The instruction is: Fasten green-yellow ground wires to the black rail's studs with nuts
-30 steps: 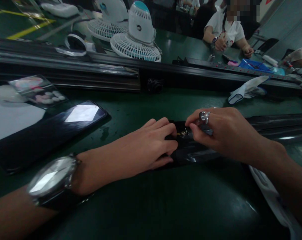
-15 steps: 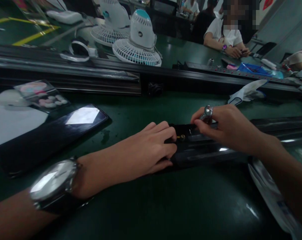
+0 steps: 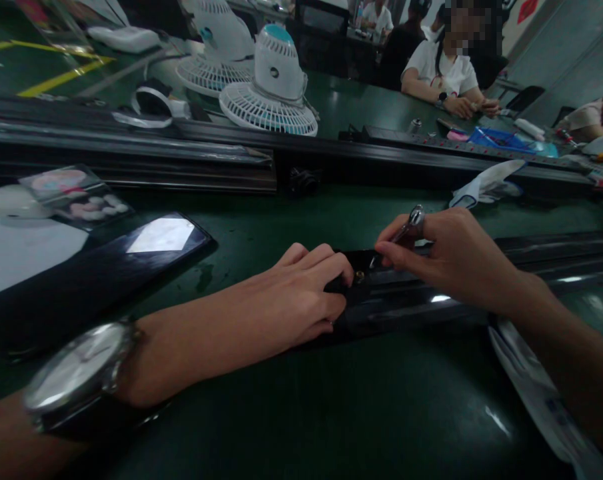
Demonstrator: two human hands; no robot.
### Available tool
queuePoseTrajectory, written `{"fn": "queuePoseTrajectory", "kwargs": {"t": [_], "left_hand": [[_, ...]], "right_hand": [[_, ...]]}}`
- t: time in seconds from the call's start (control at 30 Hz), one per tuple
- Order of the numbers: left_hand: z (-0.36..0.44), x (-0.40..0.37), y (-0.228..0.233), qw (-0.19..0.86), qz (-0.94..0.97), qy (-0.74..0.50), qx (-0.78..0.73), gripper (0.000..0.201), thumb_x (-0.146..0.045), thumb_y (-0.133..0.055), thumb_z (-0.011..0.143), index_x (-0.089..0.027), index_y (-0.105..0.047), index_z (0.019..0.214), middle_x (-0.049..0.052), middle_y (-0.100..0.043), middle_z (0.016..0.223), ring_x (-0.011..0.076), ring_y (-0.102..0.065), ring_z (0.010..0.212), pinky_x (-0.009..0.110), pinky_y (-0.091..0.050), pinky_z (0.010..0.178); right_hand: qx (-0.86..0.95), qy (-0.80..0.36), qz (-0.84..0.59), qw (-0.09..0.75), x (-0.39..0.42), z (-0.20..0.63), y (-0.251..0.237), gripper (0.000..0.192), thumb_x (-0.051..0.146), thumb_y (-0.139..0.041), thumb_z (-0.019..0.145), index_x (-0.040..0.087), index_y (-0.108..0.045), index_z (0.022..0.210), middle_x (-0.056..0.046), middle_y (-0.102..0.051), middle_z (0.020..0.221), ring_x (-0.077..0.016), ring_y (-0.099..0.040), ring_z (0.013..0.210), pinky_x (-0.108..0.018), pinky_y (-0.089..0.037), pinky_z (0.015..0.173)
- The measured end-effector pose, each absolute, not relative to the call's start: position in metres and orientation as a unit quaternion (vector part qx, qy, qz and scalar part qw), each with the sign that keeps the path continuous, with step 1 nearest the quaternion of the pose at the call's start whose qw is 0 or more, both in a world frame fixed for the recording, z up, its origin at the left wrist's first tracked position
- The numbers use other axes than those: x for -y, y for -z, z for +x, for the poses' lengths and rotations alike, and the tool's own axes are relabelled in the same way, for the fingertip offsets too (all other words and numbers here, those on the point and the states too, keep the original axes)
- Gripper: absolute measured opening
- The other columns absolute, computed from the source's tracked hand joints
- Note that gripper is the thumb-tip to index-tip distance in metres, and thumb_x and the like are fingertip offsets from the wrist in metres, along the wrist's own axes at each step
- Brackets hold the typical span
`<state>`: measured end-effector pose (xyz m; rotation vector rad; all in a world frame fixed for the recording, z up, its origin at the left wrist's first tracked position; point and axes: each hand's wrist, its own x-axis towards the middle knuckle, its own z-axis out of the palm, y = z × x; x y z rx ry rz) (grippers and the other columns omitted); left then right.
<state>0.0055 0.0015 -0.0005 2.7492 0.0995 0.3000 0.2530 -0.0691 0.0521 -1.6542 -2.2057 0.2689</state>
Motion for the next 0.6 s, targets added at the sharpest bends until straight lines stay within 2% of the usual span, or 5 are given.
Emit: {"fn": "queuePoseTrajectory", "kwargs": {"t": [0.17, 0.33, 0.47, 0.6], "left_hand": [[0.007, -0.003, -0.002, 0.168, 0.98, -0.105, -0.028, 0.014, -0.017, -0.064, 0.095, -0.024, -0.067, 0.084, 0.002, -0.062, 0.116, 0.0219, -0.052, 0.104, 0.04, -0.032, 0.087], [0.007, -0.001, -0.006, 0.116, 0.986, -0.107, -0.046, 0.007, -0.028, -0.07, 0.094, -0.025, -0.069, 0.087, 0.003, -0.062, 0.114, 0.0256, -0.05, 0.113, 0.041, -0.03, 0.088], [0.007, 0.002, -0.004, 0.066, 0.99, -0.111, -0.063, 0.014, -0.032, -0.079, 0.086, -0.022, -0.069, 0.089, 0.006, -0.062, 0.116, 0.0281, -0.048, 0.115, 0.041, -0.031, 0.089], [0.009, 0.003, -0.003, 0.056, 0.989, -0.119, -0.07, 0.011, -0.03, -0.071, 0.094, -0.02, -0.069, 0.09, 0.006, -0.062, 0.117, 0.027, -0.049, 0.114, 0.042, -0.031, 0.088]], "right_hand": [[0.762, -0.082, -0.607, 0.211, 0.072, 0.244, -0.053, 0.02, 0.03, -0.065, 0.096, 0.017, -0.077, 0.088, -0.001, -0.074, 0.067, -0.0154, -0.068, 0.057, -0.028, -0.041, 0.055], [0.753, -0.061, -0.626, 0.193, 0.073, 0.241, -0.047, 0.023, 0.034, -0.064, 0.096, 0.017, -0.078, 0.087, -0.004, -0.077, 0.072, -0.0181, -0.07, 0.06, -0.028, -0.042, 0.057], [0.756, -0.04, -0.632, 0.168, 0.075, 0.238, -0.046, 0.027, 0.036, -0.062, 0.098, 0.018, -0.076, 0.084, -0.004, -0.076, 0.072, -0.0182, -0.07, 0.062, -0.028, -0.042, 0.059], [0.753, -0.031, -0.636, 0.165, 0.075, 0.236, -0.046, 0.028, 0.035, -0.063, 0.097, 0.019, -0.076, 0.078, -0.003, -0.075, 0.069, -0.0176, -0.069, 0.06, -0.029, -0.042, 0.059]]}}
